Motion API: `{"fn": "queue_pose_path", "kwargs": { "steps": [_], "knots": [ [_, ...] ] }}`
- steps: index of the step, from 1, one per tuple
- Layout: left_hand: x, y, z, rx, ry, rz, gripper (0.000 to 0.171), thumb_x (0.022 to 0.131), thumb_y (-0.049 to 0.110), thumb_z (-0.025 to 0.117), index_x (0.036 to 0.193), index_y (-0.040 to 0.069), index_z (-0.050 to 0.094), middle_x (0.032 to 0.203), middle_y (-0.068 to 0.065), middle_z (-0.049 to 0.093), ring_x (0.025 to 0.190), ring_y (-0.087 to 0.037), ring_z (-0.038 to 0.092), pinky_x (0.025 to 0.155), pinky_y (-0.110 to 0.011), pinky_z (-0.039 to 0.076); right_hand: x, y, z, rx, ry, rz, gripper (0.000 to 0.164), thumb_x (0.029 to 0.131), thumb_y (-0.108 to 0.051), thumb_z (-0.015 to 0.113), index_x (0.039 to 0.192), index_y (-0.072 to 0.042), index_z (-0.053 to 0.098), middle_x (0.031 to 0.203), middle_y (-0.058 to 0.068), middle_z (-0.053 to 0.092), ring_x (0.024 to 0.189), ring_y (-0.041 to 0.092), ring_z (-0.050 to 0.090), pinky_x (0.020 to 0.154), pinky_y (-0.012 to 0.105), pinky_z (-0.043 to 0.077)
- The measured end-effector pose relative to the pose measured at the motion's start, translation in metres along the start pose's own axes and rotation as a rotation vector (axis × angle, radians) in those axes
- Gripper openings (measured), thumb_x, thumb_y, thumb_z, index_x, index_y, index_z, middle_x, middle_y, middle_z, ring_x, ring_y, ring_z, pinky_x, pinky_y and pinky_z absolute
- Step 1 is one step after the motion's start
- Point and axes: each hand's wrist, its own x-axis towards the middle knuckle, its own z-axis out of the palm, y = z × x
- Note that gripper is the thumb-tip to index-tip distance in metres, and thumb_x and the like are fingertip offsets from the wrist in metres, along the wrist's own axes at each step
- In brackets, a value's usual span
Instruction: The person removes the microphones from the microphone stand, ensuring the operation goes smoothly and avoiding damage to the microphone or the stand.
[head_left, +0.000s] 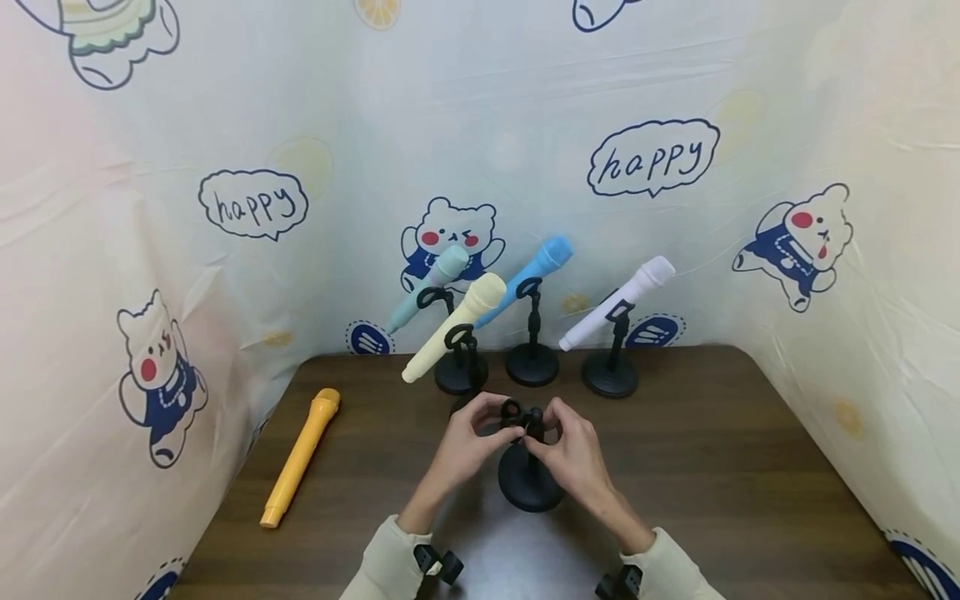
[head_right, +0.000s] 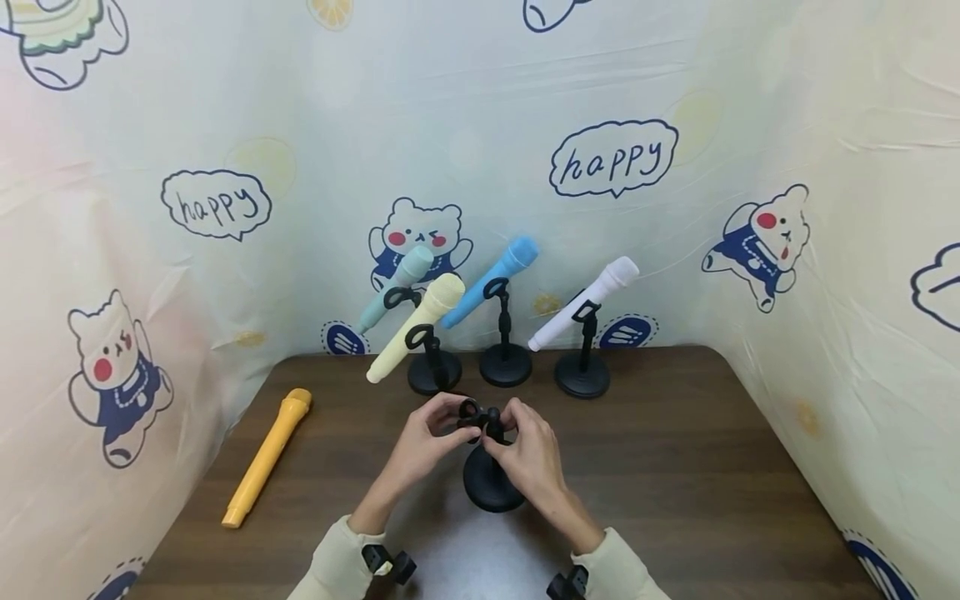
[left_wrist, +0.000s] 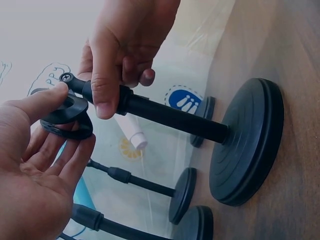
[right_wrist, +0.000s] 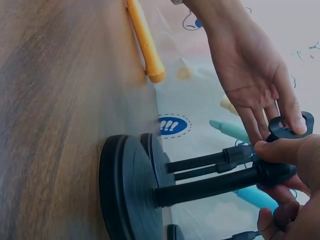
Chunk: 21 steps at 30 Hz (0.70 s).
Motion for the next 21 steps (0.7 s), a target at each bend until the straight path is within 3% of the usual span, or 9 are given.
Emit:
{"fn": "queue_pose_path", "kwargs": {
  "steps": [6,11,17,21],
  "knots": [
    [-0.001,-0.002,0.0,0.007,-0.003,0.002,0.036,0.094,0.018,0.084,0.127,0.016,0.069,0.124,-0.006,0.073,0.118,-0.022,0.071,0.113,-0.053,0.053,-0.001,0.005,0.001,0.074,-0.035,0.037,0.039,0.08,-0.006,0.094,0.095,-0.016,0.059,0.084,0.0,0.063,0.074,0.023,0.058,0.065,0.022,0.043],
    [-0.001,-0.003,0.001,0.008,-0.012,0.018,0.038,0.096,0.021,0.082,0.131,0.017,0.068,0.127,-0.005,0.073,0.121,-0.023,0.07,0.113,-0.049,0.053,-0.001,0.013,0.0,0.14,-0.113,0.081,0.036,0.083,-0.013,0.093,0.105,-0.017,0.065,0.089,0.001,0.062,0.077,0.016,0.06,0.067,0.022,0.051],
    [-0.002,-0.003,0.001,-0.005,-0.017,0.027,0.038,0.097,0.021,0.081,0.133,0.018,0.067,0.128,-0.005,0.072,0.123,-0.024,0.069,0.114,-0.055,0.052,-0.004,0.022,0.0,0.124,-0.243,0.07,0.038,0.085,-0.014,0.091,0.115,-0.018,0.067,0.102,-0.001,0.068,0.09,0.014,0.069,0.081,0.033,0.063],
    [-0.002,-0.004,0.002,-0.013,-0.014,0.015,0.038,0.096,0.019,0.081,0.132,0.021,0.068,0.128,-0.002,0.071,0.123,-0.021,0.069,0.114,-0.051,0.052,-0.006,0.025,0.003,0.135,-0.231,0.057,0.033,0.089,-0.013,0.087,0.116,-0.019,0.07,0.103,0.0,0.074,0.097,0.018,0.074,0.087,0.039,0.065]
  ]
}}
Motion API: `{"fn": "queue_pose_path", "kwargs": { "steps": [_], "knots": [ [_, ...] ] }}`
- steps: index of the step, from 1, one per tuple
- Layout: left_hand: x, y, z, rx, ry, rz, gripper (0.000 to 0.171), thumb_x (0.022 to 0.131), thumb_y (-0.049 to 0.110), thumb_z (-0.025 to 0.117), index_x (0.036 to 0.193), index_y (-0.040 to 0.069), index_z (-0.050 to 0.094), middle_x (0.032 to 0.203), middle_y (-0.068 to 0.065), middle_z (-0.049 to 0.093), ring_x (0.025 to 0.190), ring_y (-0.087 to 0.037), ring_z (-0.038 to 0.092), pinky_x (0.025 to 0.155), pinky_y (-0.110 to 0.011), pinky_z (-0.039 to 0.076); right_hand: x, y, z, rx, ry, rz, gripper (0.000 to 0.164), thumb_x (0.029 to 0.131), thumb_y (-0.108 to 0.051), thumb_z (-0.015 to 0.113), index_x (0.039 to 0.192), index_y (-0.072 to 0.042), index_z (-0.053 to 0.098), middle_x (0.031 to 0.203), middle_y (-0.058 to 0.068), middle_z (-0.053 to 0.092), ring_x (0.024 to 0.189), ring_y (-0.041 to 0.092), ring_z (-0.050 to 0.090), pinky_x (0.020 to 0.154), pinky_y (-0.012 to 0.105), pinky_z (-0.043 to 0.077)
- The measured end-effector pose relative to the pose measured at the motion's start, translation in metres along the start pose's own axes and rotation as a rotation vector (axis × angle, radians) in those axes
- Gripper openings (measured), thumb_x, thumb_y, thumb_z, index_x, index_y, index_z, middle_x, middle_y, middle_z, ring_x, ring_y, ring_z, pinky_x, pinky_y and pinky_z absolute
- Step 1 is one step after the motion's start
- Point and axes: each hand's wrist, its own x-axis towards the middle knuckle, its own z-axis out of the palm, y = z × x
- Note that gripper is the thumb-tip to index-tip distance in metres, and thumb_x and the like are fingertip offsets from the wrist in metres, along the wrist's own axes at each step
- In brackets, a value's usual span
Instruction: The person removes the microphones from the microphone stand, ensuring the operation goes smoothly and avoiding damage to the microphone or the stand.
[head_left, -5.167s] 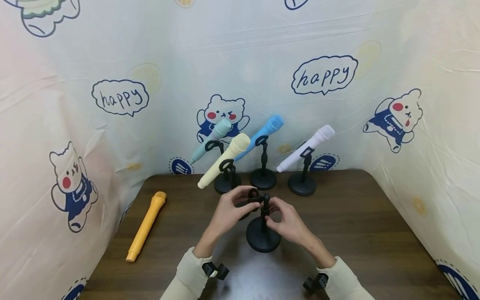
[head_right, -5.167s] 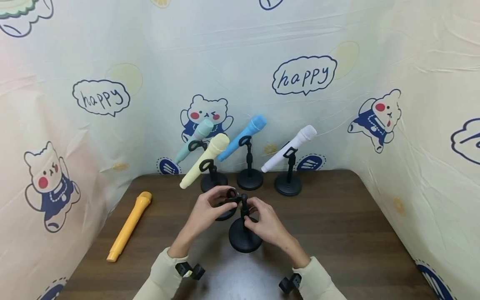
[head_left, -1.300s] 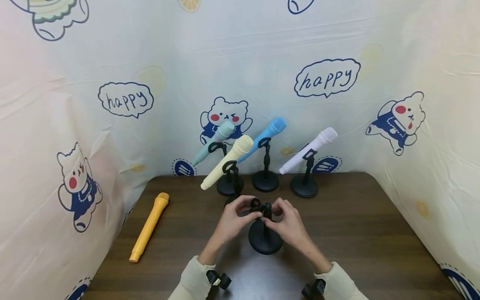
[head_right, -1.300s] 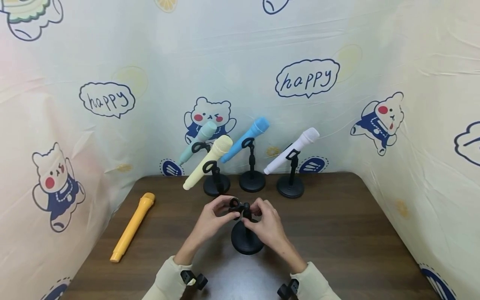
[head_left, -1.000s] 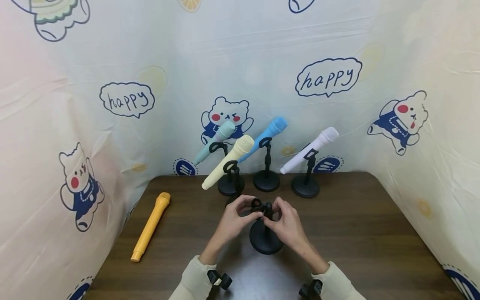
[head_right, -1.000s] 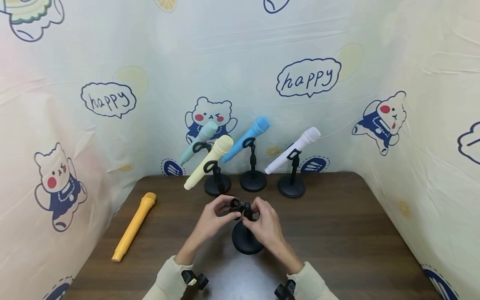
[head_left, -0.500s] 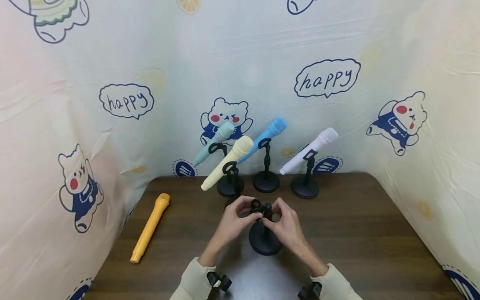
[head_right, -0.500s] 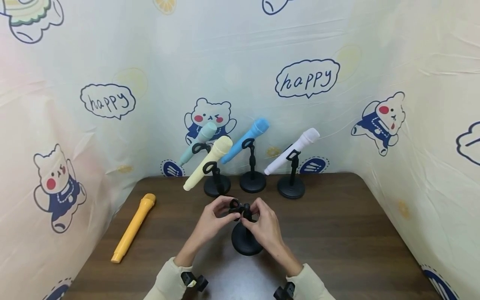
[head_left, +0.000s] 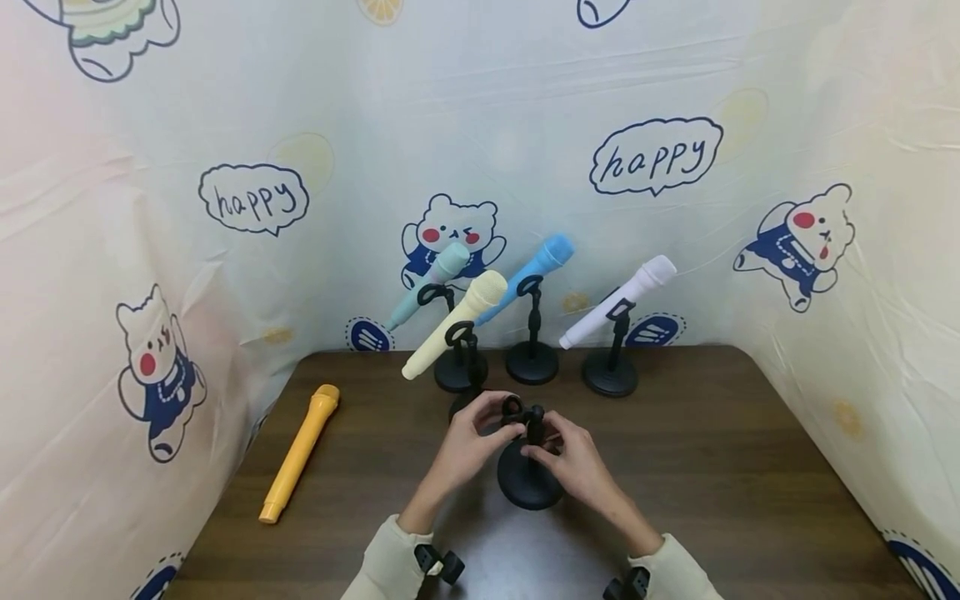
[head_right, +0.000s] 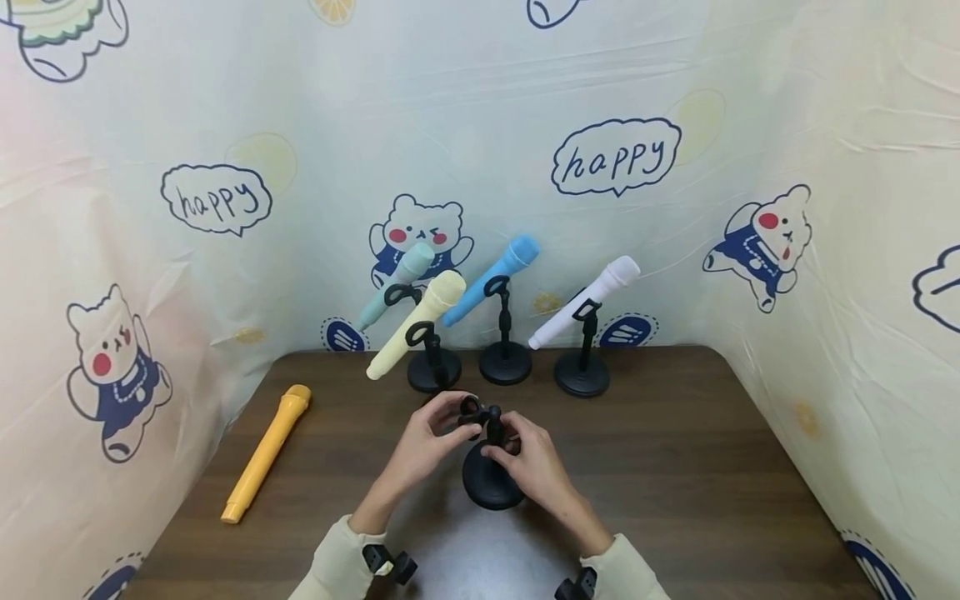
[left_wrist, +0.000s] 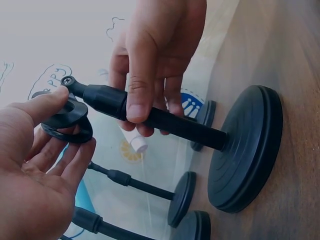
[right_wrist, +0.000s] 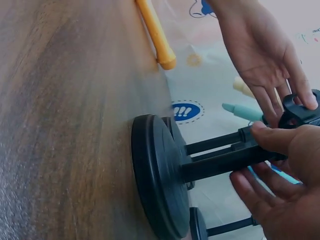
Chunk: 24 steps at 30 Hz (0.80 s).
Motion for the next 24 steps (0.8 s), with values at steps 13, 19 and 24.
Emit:
{"fn": "queue_pose_path", "kwargs": {
  "steps": [13,19,24],
  "knots": [
    [0.001,0.004,0.001,-0.022,-0.028,-0.008,0.04,0.096,0.021,0.082,0.133,0.02,0.068,0.129,-0.002,0.072,0.123,-0.018,0.069,0.112,-0.039,0.055,-0.002,0.008,-0.001,0.008,0.127,-0.165,0.033,0.082,-0.002,0.09,0.11,-0.014,0.077,0.1,0.003,0.078,0.088,0.02,0.077,0.08,0.044,0.066],
    [0.003,0.006,0.007,-0.028,-0.051,-0.004,0.042,0.098,0.02,0.08,0.137,0.016,0.066,0.131,-0.003,0.071,0.126,-0.018,0.069,0.111,-0.032,0.055,-0.005,0.012,-0.008,-0.011,0.159,-0.212,0.033,0.082,-0.001,0.09,0.11,-0.011,0.078,0.101,0.005,0.079,0.087,0.02,0.078,0.077,0.046,0.066],
    [0.005,0.009,0.011,-0.072,-0.078,-0.006,0.048,0.1,0.02,0.077,0.145,0.015,0.062,0.141,-0.008,0.068,0.133,-0.023,0.066,0.115,-0.044,0.052,-0.006,0.014,-0.018,-0.029,0.182,-0.22,0.032,0.081,0.001,0.09,0.11,-0.009,0.078,0.101,0.006,0.079,0.087,0.02,0.078,0.076,0.047,0.066]
  ]
}}
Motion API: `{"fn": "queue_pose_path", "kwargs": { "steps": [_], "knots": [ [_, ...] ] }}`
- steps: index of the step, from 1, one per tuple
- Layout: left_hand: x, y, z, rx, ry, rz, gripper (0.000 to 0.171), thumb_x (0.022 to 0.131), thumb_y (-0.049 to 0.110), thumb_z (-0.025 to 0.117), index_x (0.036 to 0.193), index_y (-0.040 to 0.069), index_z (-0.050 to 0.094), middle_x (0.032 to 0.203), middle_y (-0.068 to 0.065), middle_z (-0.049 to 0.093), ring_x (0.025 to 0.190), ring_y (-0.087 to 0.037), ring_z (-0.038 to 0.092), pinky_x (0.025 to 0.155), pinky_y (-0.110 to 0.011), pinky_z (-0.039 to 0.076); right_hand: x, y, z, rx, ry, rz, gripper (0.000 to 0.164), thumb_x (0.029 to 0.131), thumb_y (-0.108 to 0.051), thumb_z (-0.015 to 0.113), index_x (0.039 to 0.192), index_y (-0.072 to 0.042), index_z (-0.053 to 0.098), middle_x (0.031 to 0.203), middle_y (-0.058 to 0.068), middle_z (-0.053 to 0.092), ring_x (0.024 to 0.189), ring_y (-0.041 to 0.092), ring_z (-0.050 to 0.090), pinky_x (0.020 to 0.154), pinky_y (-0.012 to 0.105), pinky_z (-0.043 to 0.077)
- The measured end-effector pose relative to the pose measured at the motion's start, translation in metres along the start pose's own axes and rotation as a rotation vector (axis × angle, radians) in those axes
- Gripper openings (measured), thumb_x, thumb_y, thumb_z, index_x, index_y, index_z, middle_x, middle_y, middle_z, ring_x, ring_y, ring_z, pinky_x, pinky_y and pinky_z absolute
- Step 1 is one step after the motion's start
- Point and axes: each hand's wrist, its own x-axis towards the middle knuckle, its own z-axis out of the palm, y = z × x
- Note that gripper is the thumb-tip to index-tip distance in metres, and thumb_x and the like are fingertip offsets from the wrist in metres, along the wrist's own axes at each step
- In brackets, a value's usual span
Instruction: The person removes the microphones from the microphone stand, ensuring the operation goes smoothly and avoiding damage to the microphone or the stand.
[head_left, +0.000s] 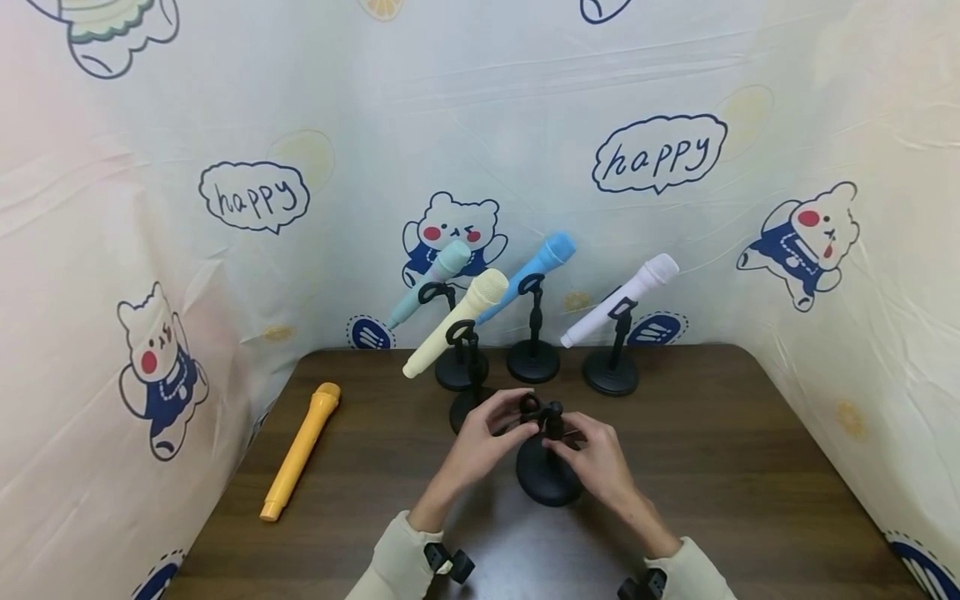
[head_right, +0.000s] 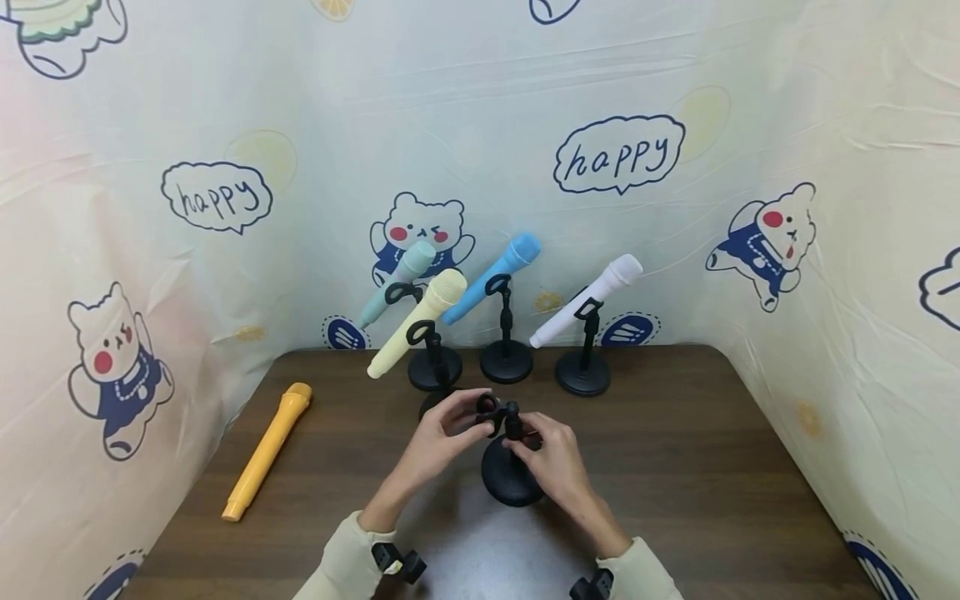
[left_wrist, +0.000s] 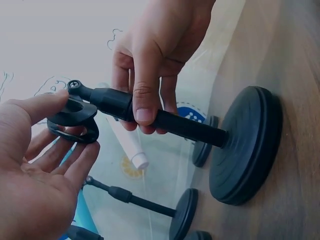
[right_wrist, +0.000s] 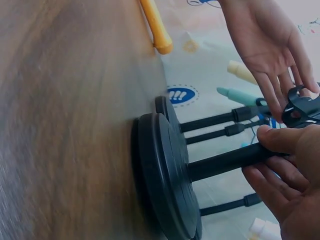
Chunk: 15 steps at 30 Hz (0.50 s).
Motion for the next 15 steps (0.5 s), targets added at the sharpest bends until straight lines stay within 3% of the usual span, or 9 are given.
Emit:
{"fn": "queue_pose_path", "kwargs": {
  "steps": [4,11,15],
  "knots": [
    [0.001,0.002,0.002,-0.041,-0.014,0.012,0.046,0.102,0.017,0.075,0.146,0.015,0.062,0.144,-0.013,0.066,0.135,-0.032,0.064,0.114,-0.048,0.053,0.001,0.002,-0.011,-0.024,0.016,-0.001,0.031,0.082,0.002,0.089,0.108,-0.008,0.077,0.1,0.007,0.079,0.087,0.022,0.079,0.077,0.045,0.066],
    [0.001,0.0,0.005,-0.072,-0.012,0.041,0.037,0.104,0.014,0.071,0.14,0.011,0.062,0.13,-0.015,0.071,0.123,-0.032,0.07,0.102,-0.029,0.06,0.005,0.009,-0.029,-0.082,0.071,-0.016,0.028,0.08,0.004,0.09,0.104,-0.004,0.076,0.097,0.011,0.08,0.084,0.026,0.078,0.075,0.045,0.067],
    [0.001,0.0,0.005,-0.09,-0.006,0.02,0.03,0.105,0.017,0.069,0.134,0.011,0.064,0.119,-0.016,0.073,0.113,-0.039,0.073,0.097,-0.036,0.063,0.006,0.012,-0.041,-0.102,0.099,-0.002,0.028,0.08,0.005,0.089,0.104,-0.002,0.076,0.096,0.012,0.08,0.084,0.028,0.078,0.076,0.047,0.066]
  ]
}}
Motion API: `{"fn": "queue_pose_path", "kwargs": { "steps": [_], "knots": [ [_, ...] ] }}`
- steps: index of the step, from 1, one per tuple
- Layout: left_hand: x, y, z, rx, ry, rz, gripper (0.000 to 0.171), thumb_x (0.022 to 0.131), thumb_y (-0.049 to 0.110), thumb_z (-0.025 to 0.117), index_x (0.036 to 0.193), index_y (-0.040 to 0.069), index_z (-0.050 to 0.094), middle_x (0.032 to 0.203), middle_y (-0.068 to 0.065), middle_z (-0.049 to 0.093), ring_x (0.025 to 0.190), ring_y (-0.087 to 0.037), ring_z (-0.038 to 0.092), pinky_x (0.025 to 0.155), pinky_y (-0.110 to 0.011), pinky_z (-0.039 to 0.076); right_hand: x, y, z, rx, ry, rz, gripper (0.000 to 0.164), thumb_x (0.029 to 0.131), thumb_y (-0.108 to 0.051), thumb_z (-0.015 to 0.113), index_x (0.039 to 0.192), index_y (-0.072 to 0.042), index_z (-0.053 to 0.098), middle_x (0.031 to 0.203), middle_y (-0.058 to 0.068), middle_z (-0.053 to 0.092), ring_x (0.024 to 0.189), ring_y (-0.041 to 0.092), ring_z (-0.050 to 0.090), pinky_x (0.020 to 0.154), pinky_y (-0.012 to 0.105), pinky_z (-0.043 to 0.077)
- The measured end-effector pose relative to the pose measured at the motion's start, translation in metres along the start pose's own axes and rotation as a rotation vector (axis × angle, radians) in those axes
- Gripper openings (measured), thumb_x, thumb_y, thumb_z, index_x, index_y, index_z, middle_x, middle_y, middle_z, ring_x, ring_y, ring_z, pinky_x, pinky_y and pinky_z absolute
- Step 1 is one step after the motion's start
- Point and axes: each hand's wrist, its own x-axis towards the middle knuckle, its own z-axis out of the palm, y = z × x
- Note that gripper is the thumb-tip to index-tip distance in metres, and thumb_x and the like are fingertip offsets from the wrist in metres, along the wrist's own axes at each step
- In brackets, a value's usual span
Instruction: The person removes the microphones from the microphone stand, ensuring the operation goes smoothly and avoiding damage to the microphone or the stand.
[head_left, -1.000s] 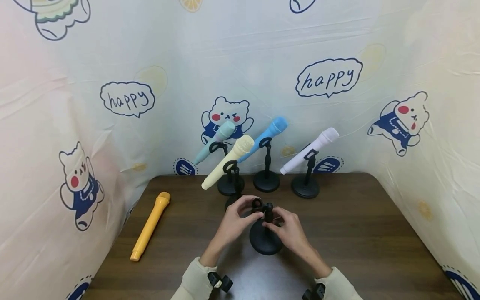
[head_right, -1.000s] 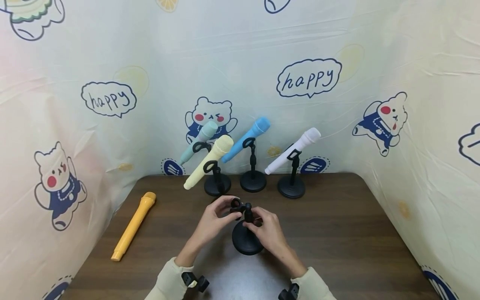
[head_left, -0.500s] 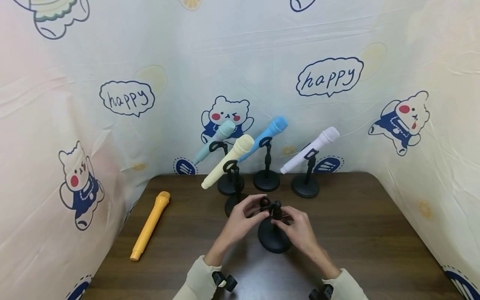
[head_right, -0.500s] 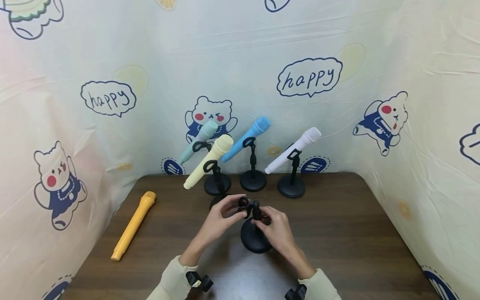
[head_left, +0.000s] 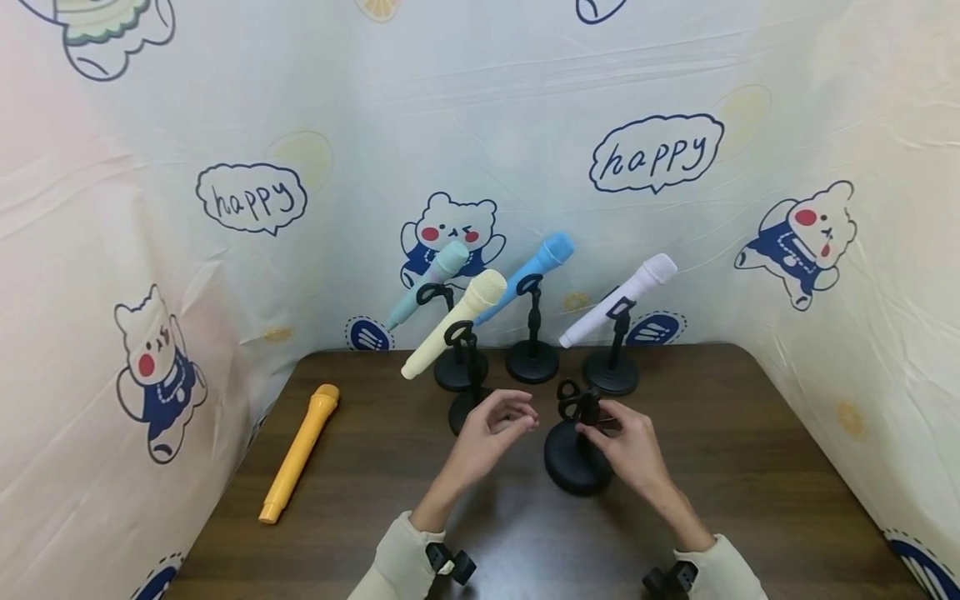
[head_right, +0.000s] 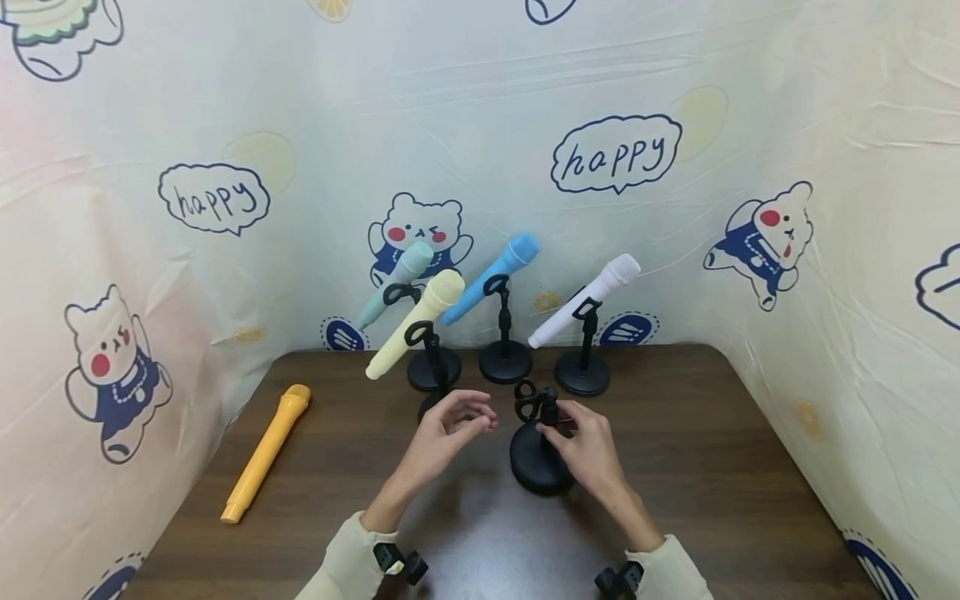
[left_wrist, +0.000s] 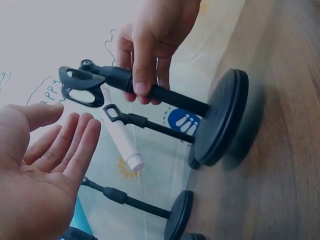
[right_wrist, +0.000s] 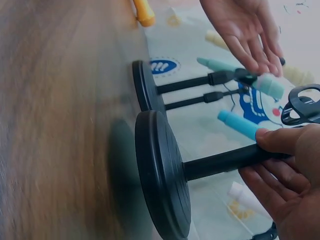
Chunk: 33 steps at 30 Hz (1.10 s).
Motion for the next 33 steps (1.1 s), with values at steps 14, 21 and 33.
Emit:
{"fn": "queue_pose_path", "kwargs": {
  "steps": [14,21,33],
  "knots": [
    [0.009,-0.006,0.002,0.022,0.008,-0.043,0.014,0.107,0.015,0.065,0.115,0.004,0.069,0.103,-0.016,0.074,0.089,-0.014,0.073,0.082,-0.028,0.064,0.004,0.022,-0.03,-0.052,0.048,0.051,0.024,0.083,0.006,0.087,0.104,-0.002,0.078,0.097,0.015,0.081,0.085,0.035,0.079,0.077,0.049,0.066],
    [0.014,-0.012,0.003,0.045,0.004,-0.041,0.013,0.107,0.015,0.066,0.115,0.005,0.07,0.103,-0.015,0.074,0.088,-0.013,0.072,0.081,-0.027,0.064,0.007,0.03,-0.046,-0.094,0.073,0.089,0.022,0.083,0.003,0.088,0.102,-0.001,0.078,0.096,0.017,0.081,0.087,0.036,0.079,0.076,0.026,0.065],
    [0.03,-0.018,0.012,0.065,0.006,-0.039,0.017,0.108,0.018,0.066,0.116,0.004,0.07,0.104,-0.017,0.074,0.088,-0.015,0.072,0.08,-0.024,0.062,0.016,0.052,-0.082,-0.163,0.121,0.162,0.022,0.087,0.0,0.085,0.107,0.002,0.077,0.099,0.024,0.08,0.084,-0.017,0.06,0.074,-0.003,0.046]
  ]
}}
